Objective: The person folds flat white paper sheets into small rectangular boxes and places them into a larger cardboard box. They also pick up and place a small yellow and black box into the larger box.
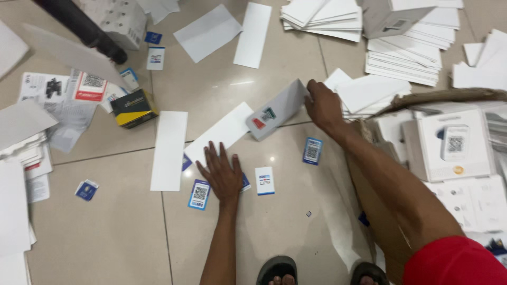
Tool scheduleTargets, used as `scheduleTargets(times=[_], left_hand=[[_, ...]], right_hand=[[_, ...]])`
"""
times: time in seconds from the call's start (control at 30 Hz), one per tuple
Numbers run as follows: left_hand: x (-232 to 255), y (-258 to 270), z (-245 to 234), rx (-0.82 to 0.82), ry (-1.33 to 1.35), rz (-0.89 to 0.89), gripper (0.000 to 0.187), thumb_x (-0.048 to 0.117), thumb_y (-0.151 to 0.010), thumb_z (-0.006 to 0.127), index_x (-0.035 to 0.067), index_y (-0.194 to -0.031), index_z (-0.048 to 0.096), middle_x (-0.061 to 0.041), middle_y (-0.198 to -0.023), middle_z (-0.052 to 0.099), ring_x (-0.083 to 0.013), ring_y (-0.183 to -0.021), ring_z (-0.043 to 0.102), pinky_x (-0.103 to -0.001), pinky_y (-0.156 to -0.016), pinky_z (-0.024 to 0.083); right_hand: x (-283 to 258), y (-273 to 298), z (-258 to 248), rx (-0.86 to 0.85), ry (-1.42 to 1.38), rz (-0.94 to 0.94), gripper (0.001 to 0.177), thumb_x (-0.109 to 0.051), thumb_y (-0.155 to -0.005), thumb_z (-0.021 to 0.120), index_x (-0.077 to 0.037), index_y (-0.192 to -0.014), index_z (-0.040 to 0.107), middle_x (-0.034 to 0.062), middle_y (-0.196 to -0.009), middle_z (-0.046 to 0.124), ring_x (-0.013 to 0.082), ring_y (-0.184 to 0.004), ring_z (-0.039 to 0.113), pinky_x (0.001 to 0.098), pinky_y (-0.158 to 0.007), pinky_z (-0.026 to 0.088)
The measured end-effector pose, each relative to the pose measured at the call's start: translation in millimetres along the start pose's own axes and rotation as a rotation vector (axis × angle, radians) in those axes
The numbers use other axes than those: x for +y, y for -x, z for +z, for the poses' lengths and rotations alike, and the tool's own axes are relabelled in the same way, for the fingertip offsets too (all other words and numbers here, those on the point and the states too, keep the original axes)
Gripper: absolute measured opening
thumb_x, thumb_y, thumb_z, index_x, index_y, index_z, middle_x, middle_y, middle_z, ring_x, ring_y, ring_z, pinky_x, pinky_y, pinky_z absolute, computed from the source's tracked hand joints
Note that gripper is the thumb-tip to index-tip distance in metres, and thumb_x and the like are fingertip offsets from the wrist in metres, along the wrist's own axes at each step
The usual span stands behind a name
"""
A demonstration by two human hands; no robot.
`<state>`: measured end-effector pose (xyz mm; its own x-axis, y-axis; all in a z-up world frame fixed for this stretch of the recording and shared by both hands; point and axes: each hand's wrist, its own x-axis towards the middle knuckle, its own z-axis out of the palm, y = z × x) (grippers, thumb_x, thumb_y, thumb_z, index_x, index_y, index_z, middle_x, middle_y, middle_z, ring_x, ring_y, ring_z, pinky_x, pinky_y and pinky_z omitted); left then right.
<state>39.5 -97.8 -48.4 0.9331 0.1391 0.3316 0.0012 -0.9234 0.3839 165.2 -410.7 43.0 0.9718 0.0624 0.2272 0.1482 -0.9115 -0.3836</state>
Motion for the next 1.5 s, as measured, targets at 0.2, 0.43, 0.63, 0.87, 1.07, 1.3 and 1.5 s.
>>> scheduleTargets(times=[0.2, 0.43, 0.63, 0.87, 1.07, 1.3, 1.5], left_hand=[[-6, 5, 0, -0.058, 0.049, 0.004, 0.065, 0.050, -0.099, 0.051, 0.005, -0.145, 0.055, -0.017, -0.164, 0.037, -0.0329, -0.156, 0.028, -0.063, -0.126, 0.001], [38, -6, -23, -0.242, 0.307, 0.079, 0.050, 0.043, -0.100, 0.055, 0.006, -0.131, 0.065, -0.018, -0.155, 0.044, -0.0337, -0.151, 0.030, -0.068, -0.119, -0.006], [125, 39, -47, -0.294, 0.625, 0.279, 0.027, 0.026, -0.103, 0.058, 0.008, -0.118, 0.071, -0.016, -0.133, 0.065, -0.0343, -0.127, 0.058, -0.049, -0.110, 0.039], [225, 78, -91, -0.799, 0.770, 0.468, 0.028, 0.028, -0.100, 0.059, 0.010, -0.117, 0.071, -0.007, -0.122, 0.071, -0.0204, -0.102, 0.074, -0.034, -0.066, 0.057], [276, 93, -102, -0.972, 0.675, 0.625, 0.029, 0.031, -0.100, 0.058, 0.011, -0.118, 0.070, -0.005, -0.120, 0.069, -0.0197, -0.102, 0.072, -0.034, -0.069, 0.057], [289, 93, -108, -0.991, 0.556, 0.589, 0.030, 0.034, -0.098, 0.058, 0.012, -0.116, 0.068, -0.004, -0.121, 0.067, -0.0201, -0.102, 0.072, -0.036, -0.071, 0.057], [293, 82, -116, -1.114, 0.327, 0.724, 0.036, 0.040, -0.099, 0.054, 0.014, -0.121, 0.067, -0.004, -0.127, 0.065, -0.0273, -0.093, 0.071, -0.041, -0.082, 0.055]], right_hand=[[-10, 49, 19, -0.017, -0.264, 0.300, 0.031, -0.015, -0.088, 0.071, -0.004, -0.115, 0.060, 0.0268, -0.103, 0.072, 0.0429, -0.096, 0.070, 0.0507, -0.084, 0.055], [-53, 61, -141, -0.222, -0.140, 0.036, 0.023, -0.022, -0.091, 0.069, -0.011, -0.111, 0.068, 0.0142, -0.097, 0.076, 0.0349, -0.089, 0.072, 0.0490, -0.077, 0.054], [-11, 134, -299, -0.066, 0.160, -0.385, 0.018, -0.019, -0.088, 0.075, -0.012, -0.105, 0.078, 0.0035, -0.113, 0.077, 0.0243, -0.096, 0.072, 0.0417, -0.079, 0.058], [94, 232, -376, -0.266, 0.841, -0.050, 0.016, -0.019, -0.096, 0.069, -0.026, -0.103, 0.081, -0.0049, -0.106, 0.077, 0.0180, -0.103, 0.072, 0.0384, -0.087, 0.059], [134, 256, -366, -0.195, 0.947, -0.046, 0.016, -0.018, -0.087, 0.071, -0.021, -0.100, 0.080, -0.0006, -0.105, 0.072, 0.0177, -0.105, 0.065, 0.0361, -0.093, 0.059], [106, 274, -385, -0.263, 0.978, -0.006, 0.009, -0.016, -0.087, 0.070, -0.014, -0.093, 0.077, 0.0019, -0.105, 0.072, 0.0182, -0.102, 0.065, 0.0317, -0.080, 0.060], [124, 310, -396, -0.163, 0.927, 0.150, 0.019, -0.009, -0.083, 0.070, -0.017, -0.098, 0.079, 0.0023, -0.106, 0.073, 0.0200, -0.102, 0.067, 0.0366, -0.080, 0.060]])
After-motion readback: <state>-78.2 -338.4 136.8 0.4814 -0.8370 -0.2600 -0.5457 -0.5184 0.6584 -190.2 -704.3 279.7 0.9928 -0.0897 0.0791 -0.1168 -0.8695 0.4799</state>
